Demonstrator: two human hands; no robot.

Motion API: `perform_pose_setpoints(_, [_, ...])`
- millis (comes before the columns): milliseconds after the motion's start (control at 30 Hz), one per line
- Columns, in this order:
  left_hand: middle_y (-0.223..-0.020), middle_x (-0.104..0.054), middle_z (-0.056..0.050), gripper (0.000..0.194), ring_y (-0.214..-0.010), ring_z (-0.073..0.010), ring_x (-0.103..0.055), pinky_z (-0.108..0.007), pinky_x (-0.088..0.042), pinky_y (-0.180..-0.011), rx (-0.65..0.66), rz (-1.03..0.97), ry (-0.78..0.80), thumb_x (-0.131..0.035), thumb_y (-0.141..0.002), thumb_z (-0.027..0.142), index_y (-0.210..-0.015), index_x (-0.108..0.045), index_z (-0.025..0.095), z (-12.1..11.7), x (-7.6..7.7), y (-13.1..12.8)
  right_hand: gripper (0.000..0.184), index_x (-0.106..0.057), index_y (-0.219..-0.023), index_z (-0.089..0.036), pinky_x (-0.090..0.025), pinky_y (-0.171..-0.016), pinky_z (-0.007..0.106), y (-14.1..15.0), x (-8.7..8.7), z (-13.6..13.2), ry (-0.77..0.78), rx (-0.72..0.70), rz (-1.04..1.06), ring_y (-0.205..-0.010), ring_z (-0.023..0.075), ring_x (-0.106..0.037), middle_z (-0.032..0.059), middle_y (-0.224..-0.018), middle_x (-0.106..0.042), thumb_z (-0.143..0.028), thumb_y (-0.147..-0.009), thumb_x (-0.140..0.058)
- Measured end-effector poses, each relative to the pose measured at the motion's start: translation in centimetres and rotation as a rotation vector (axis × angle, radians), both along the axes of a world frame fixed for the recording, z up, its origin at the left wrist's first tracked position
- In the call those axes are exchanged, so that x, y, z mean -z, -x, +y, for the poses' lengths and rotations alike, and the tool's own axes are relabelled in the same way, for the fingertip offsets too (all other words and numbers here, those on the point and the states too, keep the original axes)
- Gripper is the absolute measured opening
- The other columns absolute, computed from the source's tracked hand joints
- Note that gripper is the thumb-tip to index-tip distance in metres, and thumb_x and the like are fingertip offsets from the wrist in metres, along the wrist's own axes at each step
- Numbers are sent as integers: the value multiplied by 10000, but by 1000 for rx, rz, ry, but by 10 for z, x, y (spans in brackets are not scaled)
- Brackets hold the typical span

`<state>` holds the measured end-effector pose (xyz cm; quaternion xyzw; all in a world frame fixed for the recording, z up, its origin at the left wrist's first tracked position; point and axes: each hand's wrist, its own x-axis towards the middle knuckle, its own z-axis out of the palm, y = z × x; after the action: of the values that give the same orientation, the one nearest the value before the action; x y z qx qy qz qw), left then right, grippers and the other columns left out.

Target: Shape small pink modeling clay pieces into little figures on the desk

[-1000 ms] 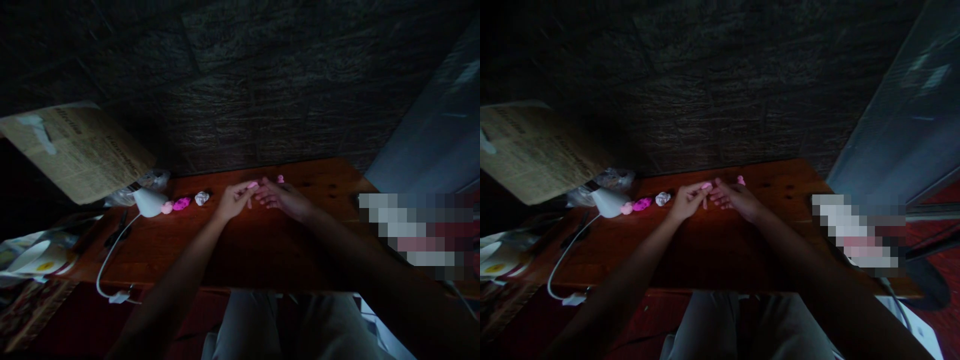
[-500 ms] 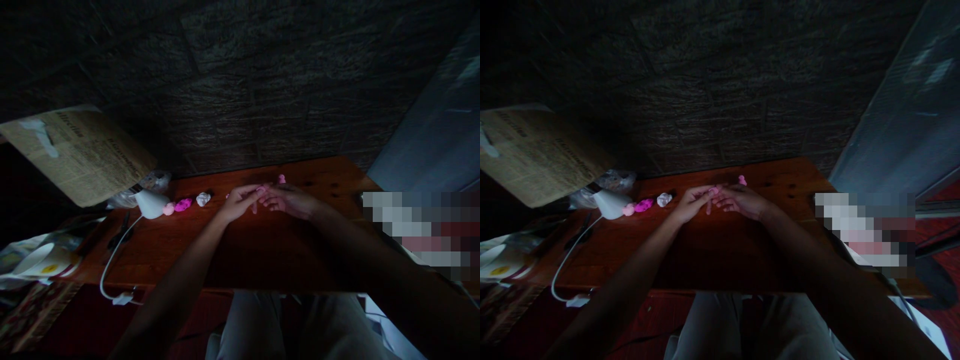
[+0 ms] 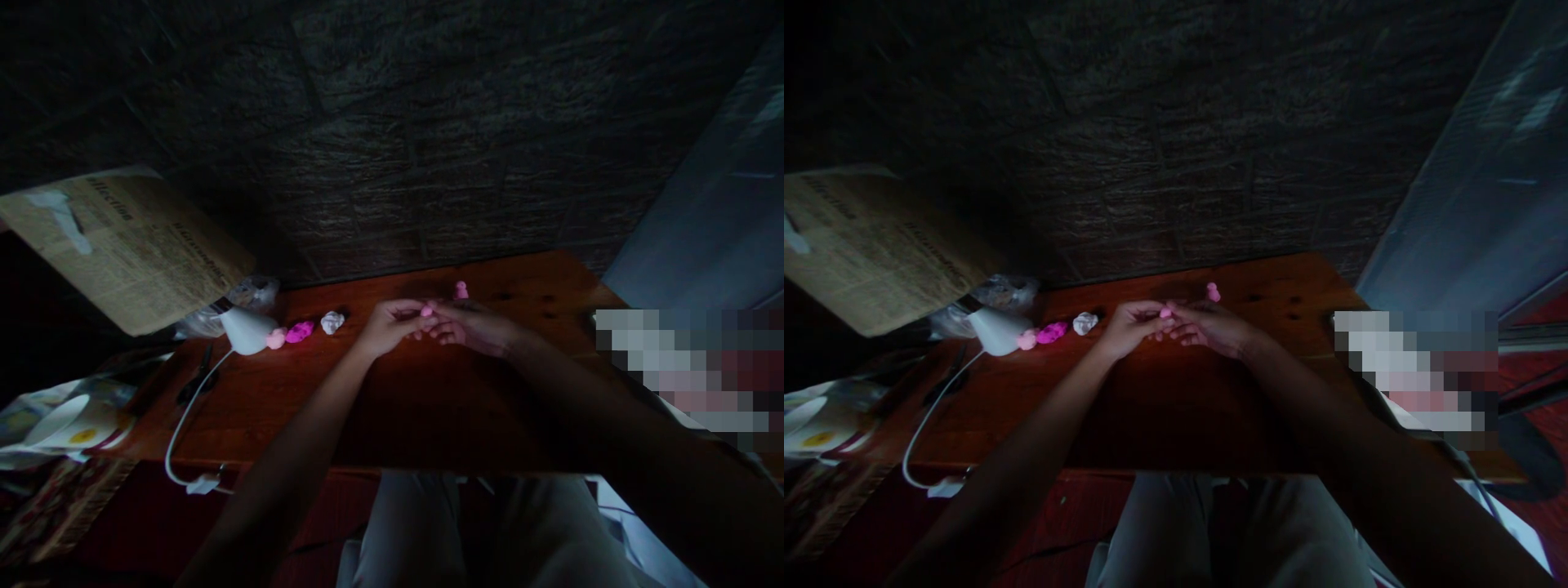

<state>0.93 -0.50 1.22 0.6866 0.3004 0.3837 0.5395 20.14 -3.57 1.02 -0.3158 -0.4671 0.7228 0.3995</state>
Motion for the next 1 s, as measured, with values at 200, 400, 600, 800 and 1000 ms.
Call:
perform_pose_setpoints(200, [-734, -750, -26, 390, -527, -76, -609, -197, -486, -487, -36, -40, -58, -901, -678, 441, -878, -753, 140, -2, 2, -3, 422, -766, -842, -213, -506, -646, 243, 2, -2, -2, -7, -5, 2, -740, 139, -677, 55, -829, -778, -624, -764, -818])
perform_pose_setpoints(400, [-868, -786, -69, 434, -586, -85, -644, -176, -465, -474, 5, 17, -58, -895, -684, 435, -981, -766, 146, -1, 0, -3, 399, -781, -832, -223, -514, -656, 234, 2, -2, -2, -11, 13, -2, -752, 135, -684, 41, -803, -772, -588, -703, -877])
perform_pose_setpoints(600, [-881, -791, -80, 390, -585, -81, -633, -186, -498, -501, 37, 41, -79, -841, -758, 444, -1007, -782, 150, 2, 0, 2, 375, -789, -870, -192, -510, -669, 205, 2, 0, 0, -19, -29, -10, -762, 108, -672, 49, -864, -780, -550, -771, -845])
perform_pose_setpoints(800, [-1112, -790, -103, 305, -548, -72, -628, -233, -557, -520, 38, 88, -175, -792, -814, 435, -994, -787, 188, 0, 4, 0, 288, -775, -902, -181, -510, -680, 216, 5, 1, 1, 13, -37, -59, -761, 119, -655, 63, -841, -769, -466, -864, -793])
perform_pose_setpoints(1000, [-1106, -791, -114, 334, -946, -200, -745, -348, -610, -869, -21, 268, -427, -773, -839, 431, -1066, -781, 186, 9, -2, 15, 75, -770, -876, -200, -539, -704, 236, 2, 0, 1, 93, 94, -67, -755, 124, -656, 37, -841, -745, -263, -852, -804])
